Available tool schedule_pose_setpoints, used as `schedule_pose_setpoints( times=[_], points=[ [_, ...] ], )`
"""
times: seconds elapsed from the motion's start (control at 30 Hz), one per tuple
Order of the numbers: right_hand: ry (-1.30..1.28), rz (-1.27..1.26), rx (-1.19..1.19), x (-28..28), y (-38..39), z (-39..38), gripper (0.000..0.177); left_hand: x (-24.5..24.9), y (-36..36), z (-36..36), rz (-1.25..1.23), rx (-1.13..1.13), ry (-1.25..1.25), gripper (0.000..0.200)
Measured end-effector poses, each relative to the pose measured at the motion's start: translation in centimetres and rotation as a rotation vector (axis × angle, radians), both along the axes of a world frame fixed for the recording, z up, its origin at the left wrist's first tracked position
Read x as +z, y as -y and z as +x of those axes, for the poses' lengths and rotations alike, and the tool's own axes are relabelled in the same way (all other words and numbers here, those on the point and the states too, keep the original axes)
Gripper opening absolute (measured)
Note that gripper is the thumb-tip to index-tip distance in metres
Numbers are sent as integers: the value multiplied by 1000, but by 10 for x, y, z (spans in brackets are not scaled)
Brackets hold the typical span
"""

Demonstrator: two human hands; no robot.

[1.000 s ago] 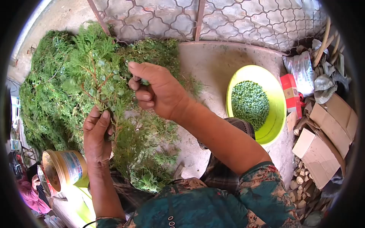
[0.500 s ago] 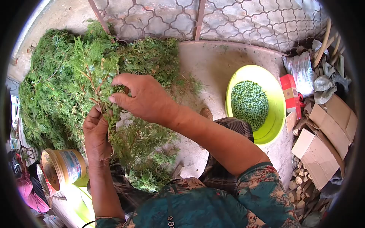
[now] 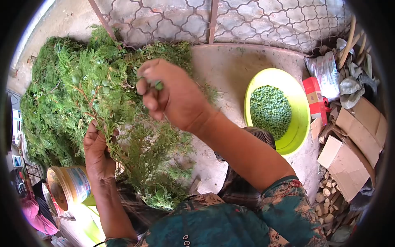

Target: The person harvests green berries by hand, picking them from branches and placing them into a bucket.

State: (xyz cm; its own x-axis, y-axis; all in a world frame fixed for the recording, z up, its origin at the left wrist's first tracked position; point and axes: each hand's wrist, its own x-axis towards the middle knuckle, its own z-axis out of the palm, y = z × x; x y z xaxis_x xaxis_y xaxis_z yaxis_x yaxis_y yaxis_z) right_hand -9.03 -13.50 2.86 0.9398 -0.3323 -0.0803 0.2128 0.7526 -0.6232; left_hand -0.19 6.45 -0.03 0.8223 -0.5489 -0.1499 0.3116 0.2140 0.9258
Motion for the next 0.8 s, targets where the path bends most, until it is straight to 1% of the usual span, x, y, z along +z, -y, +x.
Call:
schedule_pose_setpoints(
  times=[0.07,0.1,0.13,0.2,0.23,0.27,0.33,0.37,0.43,0.47,0.53,0.57,0.6,0.63,0.67,0.7,0.73,0.77,0.8],
  points=[
    [-140,-92,38,-9,-7,2,23,1,2,-2,25,3,22,23],
    [-129,-153,112,-10,-8,1,24,1,2,-3,48,13,36,22],
    [-129,-153,109,-9,-10,1,24,0,3,-4,48,10,36,22],
    [-192,-456,179,-5,-17,1,26,-2,5,-4,40,-6,54,21],
    [-223,-595,151,0,-21,1,26,-2,6,-5,42,-9,55,21],
    [-224,-592,150,-8,-23,5,26,-2,7,-6,24,-10,46,21],
    [-16,-1135,-133,-29,-25,14,27,-2,8,-7,6,-12,36,21],
    [-17,-1134,-134,-32,-23,14,27,-2,8,-7,14,-18,56,20],
    [7,-1325,-238,-31,-18,15,22,0,8,-8,25,-25,76,18],
    [5,-1323,-238,-26,-15,13,22,3,10,-9,17,-37,43,15],
    [-304,-641,-121,-4,-7,5,22,8,10,-10,9,-47,12,13],
    [-304,-642,-121,-6,11,1,22,9,9,-11,-4,-4,-47,15],
    [-96,-271,-42,-10,38,-2,18,10,7,-12,-17,37,-107,18],
    [112,101,36,-8,49,-3,16,10,4,-10,-16,36,-106,18],
    [114,103,36,-9,47,-4,16,9,-2,-6,-86,-42,-123,22],
    [32,43,22,-6,38,-4,12,8,-6,-4,-154,-120,-140,26],
    [-50,-14,8,-6,29,-5,9,7,-7,-2,-147,-121,-138,26],
    [-15,-71,81,-12,23,-4,12,7,-8,-2,-172,-162,-146,28],
    [-15,-65,76,-13,14,-3,12,7,-8,-2,-200,-205,-155,30]
  ],
)
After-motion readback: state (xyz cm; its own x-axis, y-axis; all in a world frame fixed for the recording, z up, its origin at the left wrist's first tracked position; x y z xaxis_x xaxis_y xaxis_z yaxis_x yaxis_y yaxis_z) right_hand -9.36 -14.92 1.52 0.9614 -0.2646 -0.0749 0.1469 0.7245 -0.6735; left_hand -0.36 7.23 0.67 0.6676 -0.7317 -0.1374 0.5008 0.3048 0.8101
